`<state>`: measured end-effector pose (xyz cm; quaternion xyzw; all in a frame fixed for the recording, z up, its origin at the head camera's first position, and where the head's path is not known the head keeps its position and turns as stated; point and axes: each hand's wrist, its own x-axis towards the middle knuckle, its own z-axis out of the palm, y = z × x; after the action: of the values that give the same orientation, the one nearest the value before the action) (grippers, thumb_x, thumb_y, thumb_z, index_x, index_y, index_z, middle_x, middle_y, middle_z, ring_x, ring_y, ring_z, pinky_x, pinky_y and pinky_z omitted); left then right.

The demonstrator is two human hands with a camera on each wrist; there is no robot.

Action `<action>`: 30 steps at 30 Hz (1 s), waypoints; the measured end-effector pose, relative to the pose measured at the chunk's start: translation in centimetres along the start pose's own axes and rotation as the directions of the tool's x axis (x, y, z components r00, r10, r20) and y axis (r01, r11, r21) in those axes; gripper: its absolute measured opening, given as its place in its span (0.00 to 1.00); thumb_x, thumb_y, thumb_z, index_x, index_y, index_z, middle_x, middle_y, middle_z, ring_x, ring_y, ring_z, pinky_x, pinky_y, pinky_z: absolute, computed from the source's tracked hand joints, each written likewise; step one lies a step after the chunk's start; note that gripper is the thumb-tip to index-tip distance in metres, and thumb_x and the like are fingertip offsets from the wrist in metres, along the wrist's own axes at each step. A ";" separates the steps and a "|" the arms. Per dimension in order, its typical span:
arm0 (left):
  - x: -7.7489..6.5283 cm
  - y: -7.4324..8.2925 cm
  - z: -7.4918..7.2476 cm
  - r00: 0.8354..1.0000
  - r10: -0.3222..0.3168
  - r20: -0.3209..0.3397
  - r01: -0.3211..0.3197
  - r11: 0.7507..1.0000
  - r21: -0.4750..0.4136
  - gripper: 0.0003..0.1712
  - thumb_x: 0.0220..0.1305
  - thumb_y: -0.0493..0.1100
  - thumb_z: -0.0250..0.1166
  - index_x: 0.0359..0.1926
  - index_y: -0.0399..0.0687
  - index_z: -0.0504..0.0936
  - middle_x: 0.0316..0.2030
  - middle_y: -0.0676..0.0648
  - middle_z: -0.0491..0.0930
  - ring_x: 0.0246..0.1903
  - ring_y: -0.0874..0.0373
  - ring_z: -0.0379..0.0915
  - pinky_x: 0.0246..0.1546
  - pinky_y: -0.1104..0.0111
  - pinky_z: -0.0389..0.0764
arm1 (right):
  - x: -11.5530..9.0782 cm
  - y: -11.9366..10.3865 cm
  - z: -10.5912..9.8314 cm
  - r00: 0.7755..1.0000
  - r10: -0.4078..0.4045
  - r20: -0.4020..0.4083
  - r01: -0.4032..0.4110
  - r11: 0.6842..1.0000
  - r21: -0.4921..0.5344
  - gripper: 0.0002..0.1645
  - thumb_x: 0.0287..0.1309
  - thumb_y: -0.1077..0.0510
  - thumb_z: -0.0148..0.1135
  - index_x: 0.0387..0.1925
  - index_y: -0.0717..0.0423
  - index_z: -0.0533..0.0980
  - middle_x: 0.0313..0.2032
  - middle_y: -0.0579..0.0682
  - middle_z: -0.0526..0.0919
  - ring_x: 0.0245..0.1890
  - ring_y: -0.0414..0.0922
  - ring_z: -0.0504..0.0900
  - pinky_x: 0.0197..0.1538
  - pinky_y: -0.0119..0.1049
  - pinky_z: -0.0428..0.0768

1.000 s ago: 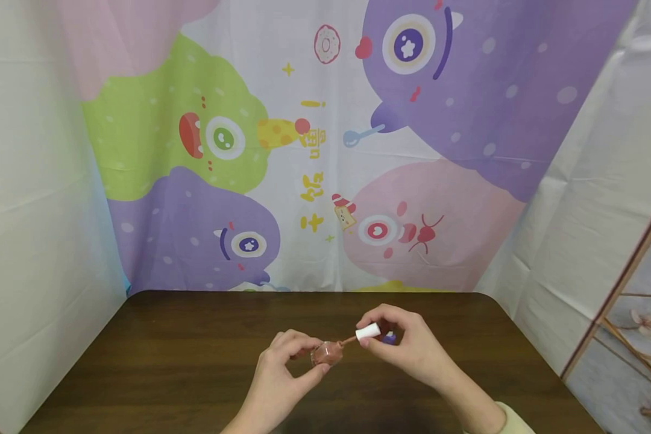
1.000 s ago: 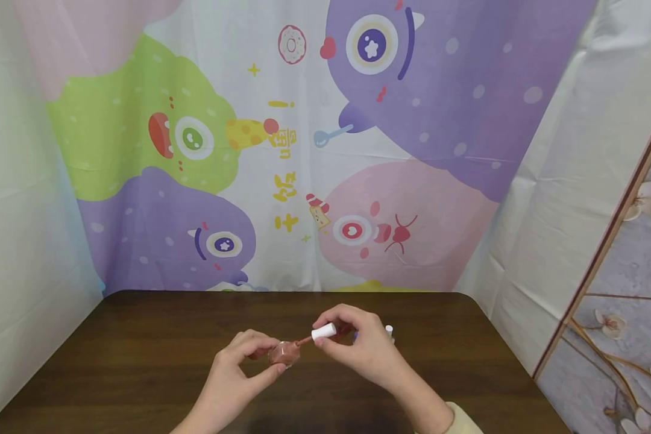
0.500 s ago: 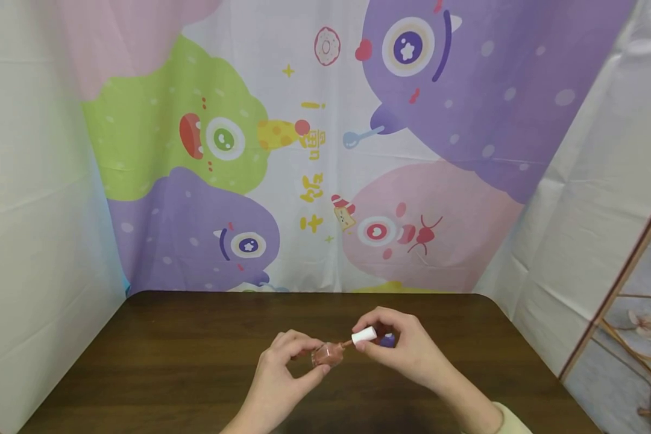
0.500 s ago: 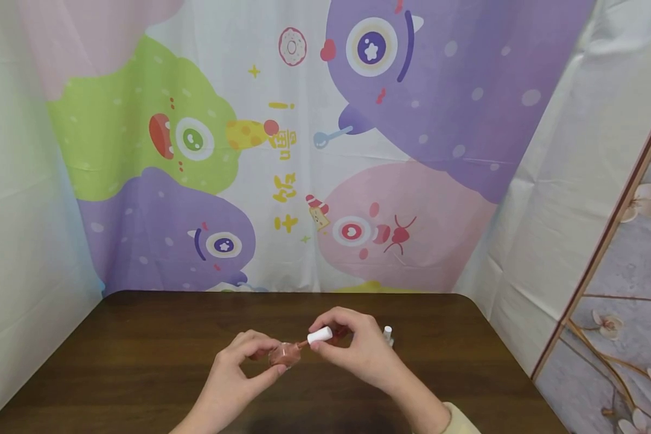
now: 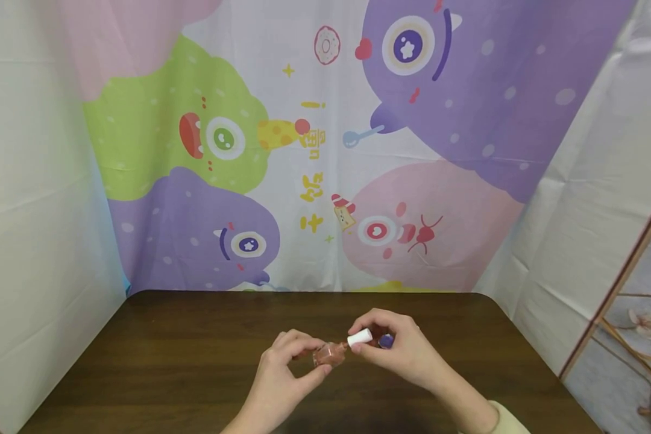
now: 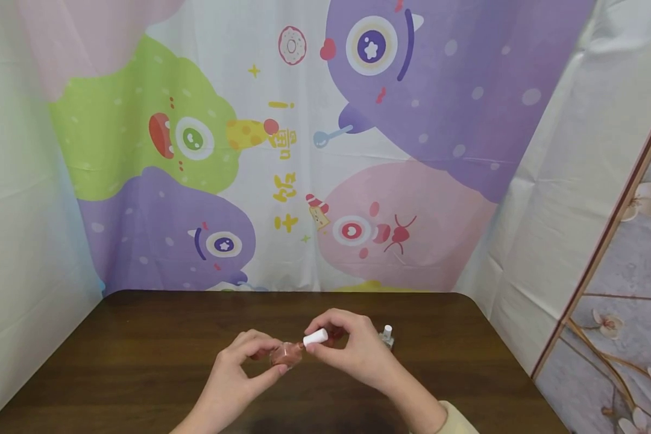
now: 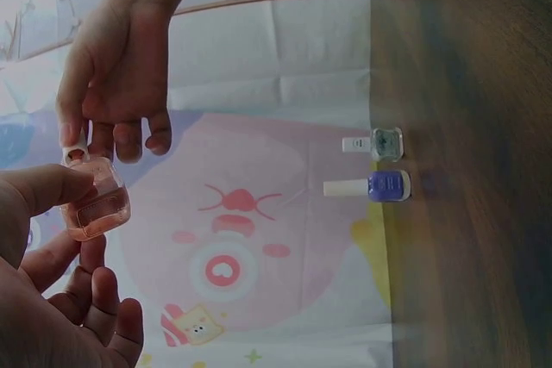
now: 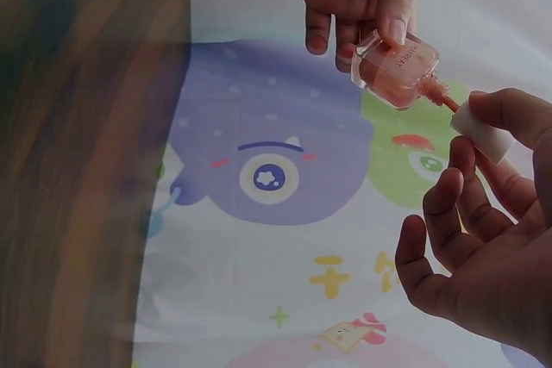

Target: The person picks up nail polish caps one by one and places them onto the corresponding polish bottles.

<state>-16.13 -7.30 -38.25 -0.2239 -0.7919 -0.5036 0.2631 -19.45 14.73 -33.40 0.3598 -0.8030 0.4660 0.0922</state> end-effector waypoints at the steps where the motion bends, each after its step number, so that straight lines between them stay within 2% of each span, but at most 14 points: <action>1: 0.0 0.0 0.0 1.000 0.003 0.001 -0.003 1.000 -0.001 0.17 0.44 0.39 0.76 0.35 0.63 0.83 0.34 0.67 0.77 0.37 0.67 0.71 0.38 0.71 0.73 | 0.0 0.0 0.0 1.000 0.000 0.004 0.000 1.000 0.001 0.09 0.52 0.55 0.70 0.36 0.47 0.79 0.32 0.41 0.82 0.28 0.36 0.75 0.28 0.31 0.76; 14: 0.0 0.2 0.1 1.000 0.017 0.006 -0.017 1.000 -0.023 0.16 0.46 0.40 0.76 0.36 0.62 0.83 0.34 0.66 0.78 0.38 0.66 0.71 0.39 0.71 0.74 | 0.1 0.0 0.6 0.999 -0.036 0.032 0.037 0.999 -0.008 0.08 0.52 0.55 0.69 0.36 0.44 0.79 0.33 0.40 0.81 0.30 0.36 0.76 0.31 0.31 0.75; 24: 0.0 0.4 0.2 1.000 0.026 0.006 -0.026 0.999 -0.042 0.15 0.46 0.40 0.75 0.36 0.60 0.83 0.34 0.65 0.79 0.37 0.65 0.72 0.38 0.71 0.74 | 0.3 0.0 0.9 0.996 -0.090 0.015 0.090 0.996 -0.017 0.08 0.51 0.55 0.70 0.35 0.44 0.81 0.32 0.40 0.82 0.30 0.36 0.76 0.29 0.34 0.75; 30: -0.2 0.4 0.4 0.997 -0.060 0.042 0.063 0.995 -0.076 0.15 0.47 0.43 0.75 0.37 0.61 0.83 0.34 0.65 0.80 0.35 0.63 0.73 0.39 0.69 0.75 | 0.4 0.0 1.0 0.997 -0.082 0.012 0.082 0.997 -0.005 0.08 0.50 0.55 0.70 0.34 0.43 0.81 0.32 0.40 0.82 0.29 0.35 0.75 0.27 0.32 0.74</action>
<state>-15.79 -6.81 -38.17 -0.2192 -0.7836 -0.5370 0.2227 -19.60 13.74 -33.76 0.3949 -0.7895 0.4573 0.1074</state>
